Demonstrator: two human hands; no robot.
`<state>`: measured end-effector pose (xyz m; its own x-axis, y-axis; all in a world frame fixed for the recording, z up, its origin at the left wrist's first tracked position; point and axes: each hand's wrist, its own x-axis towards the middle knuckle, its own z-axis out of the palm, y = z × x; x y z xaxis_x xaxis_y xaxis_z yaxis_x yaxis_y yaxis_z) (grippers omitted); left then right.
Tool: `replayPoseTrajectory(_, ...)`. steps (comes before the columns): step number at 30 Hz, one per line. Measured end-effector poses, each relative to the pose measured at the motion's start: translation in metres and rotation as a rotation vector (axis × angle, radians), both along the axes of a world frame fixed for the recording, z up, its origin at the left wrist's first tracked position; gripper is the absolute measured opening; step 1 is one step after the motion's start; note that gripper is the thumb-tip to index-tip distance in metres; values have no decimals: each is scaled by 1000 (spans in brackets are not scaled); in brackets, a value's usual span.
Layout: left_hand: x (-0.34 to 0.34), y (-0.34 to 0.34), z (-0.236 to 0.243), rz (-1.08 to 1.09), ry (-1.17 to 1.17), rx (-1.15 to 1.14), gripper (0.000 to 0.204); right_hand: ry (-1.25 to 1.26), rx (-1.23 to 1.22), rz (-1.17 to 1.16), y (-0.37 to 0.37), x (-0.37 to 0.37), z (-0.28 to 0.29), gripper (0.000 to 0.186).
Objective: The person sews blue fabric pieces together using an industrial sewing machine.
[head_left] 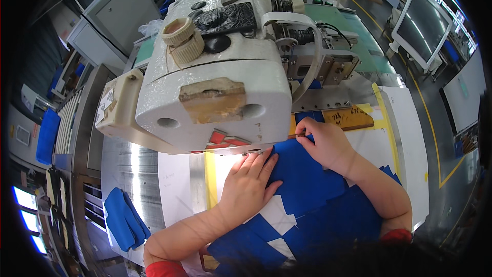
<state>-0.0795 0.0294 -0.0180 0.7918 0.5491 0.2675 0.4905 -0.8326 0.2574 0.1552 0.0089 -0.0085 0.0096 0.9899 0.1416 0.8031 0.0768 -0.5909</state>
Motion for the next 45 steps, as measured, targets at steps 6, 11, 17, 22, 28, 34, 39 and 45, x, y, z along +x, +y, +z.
replayPoseTrajectory(6, 1, 0, -1, 4, 9, 16, 57, 38, 50, 26, 2, 4, -7, 12)
replayPoseTrajectory(11, 3, 0, 1, 15, 15, 84, 57, 18, 6, 3, -1, 3, -5, 13)
replayPoseTrajectory(17, 3, 1, 3, 27, 48, 64, 60, -316, 100, 30, -6, 2, 11, 16)
replayPoseTrajectory(22, 6, 2, 5, 10, 68, 131, 60, -447, 324, 334, -30, -14, -17, 35)
replayPoseTrajectory(28, 6, 0, 7, 41, 107, 151, 61, -580, 176, 172, -61, -9, -10, 47)
replayPoseTrajectory(34, 8, -1, 8, 47, 140, 168, 59, -635, 198, 169, -64, -13, -21, 47)
replayPoseTrajectory(39, 7, -1, 7, 59, 138, 160, 59, -485, 226, 178, -58, -17, -21, 45)
replayPoseTrajectory(45, 11, 0, 5, 46, 131, 162, 60, -462, 289, 273, -36, -25, -20, 44)
